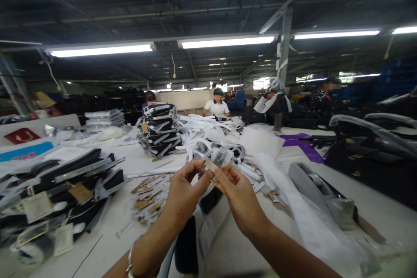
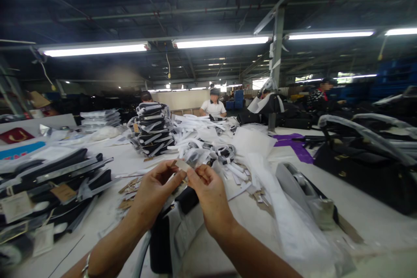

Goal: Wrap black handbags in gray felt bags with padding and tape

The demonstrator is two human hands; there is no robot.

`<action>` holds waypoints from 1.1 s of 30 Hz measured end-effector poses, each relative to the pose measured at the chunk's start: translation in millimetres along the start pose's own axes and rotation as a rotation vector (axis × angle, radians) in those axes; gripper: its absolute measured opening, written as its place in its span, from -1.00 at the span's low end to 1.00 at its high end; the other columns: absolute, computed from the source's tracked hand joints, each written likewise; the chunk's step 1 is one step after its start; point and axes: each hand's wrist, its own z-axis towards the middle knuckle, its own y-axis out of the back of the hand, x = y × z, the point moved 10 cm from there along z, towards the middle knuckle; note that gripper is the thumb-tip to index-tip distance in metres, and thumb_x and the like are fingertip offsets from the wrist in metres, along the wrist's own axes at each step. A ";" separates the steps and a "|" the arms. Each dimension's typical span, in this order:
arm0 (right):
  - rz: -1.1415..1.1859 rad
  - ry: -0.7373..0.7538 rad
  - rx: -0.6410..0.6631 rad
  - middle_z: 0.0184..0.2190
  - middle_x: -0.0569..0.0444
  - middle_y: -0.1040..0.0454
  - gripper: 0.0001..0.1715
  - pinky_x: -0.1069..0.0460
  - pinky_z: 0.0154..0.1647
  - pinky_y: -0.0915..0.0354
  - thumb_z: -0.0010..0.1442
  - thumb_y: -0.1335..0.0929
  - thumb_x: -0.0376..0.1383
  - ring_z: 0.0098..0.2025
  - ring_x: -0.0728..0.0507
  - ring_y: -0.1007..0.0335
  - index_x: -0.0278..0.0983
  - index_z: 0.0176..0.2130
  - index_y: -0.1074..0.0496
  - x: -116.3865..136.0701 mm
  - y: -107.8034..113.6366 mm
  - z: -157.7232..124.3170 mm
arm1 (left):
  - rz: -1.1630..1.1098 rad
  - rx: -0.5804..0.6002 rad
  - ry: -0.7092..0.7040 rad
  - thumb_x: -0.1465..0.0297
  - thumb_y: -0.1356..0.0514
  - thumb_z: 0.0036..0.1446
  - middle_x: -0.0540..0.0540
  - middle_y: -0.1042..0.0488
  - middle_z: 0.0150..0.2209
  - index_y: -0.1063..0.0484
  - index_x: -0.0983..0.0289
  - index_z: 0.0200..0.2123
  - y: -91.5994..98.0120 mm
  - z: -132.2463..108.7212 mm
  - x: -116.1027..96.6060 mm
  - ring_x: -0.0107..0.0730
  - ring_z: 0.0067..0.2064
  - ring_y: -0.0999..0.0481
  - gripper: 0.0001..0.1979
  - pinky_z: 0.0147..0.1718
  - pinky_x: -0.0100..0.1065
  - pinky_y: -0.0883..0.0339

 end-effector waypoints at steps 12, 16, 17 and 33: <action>-0.078 0.050 0.014 -0.22 0.04 -0.56 -0.69 -0.01 -0.02 -0.34 0.14 -0.49 -0.13 -0.12 -0.14 -0.49 -0.26 -0.21 -0.43 0.4 -3.0 0.2 | 0.181 0.041 -0.057 0.23 -0.25 0.14 0.02 -0.63 -0.26 -0.59 0.22 -0.24 6.1 -7.5 -31.0 -0.29 -0.19 -0.60 -0.78 -0.15 -0.39 -0.41; -0.084 0.039 -0.008 -0.27 0.07 -0.55 -0.68 0.03 -0.09 -0.34 0.11 -0.50 -0.14 -0.17 -0.10 -0.47 -0.27 -0.25 -0.43 -3.9 -1.4 0.6 | 0.557 -0.026 -0.276 0.33 -0.20 0.19 -0.03 -0.64 -0.31 -0.59 0.16 -0.28 7.8 -9.8 -49.0 -0.31 -0.28 -0.63 -0.85 -0.26 -0.40 -0.43; -0.083 0.042 -0.012 -0.28 0.08 -0.55 -0.68 0.03 -0.10 -0.34 0.11 -0.51 -0.14 -0.19 -0.09 -0.46 -0.27 -0.25 -0.43 -4.4 -1.3 1.0 | 0.697 -0.064 -0.370 0.35 -0.19 0.20 -0.02 -0.65 -0.30 -0.59 0.16 -0.25 6.0 -13.6 -56.2 -0.29 -0.29 -0.63 -0.85 -0.28 -0.38 -0.43; 0.031 0.010 -0.061 -0.32 0.10 -0.51 -0.64 0.01 -0.07 -0.36 0.04 -0.55 -0.13 -0.18 -0.09 -0.43 -0.27 -0.32 -0.43 -8.7 1.5 0.8 | 1.432 -0.139 -0.736 0.64 0.02 0.19 0.44 -0.38 0.17 -0.29 0.61 0.18 -46.3 -52.3 -57.3 0.03 0.15 -0.46 -0.51 0.05 -0.09 -0.42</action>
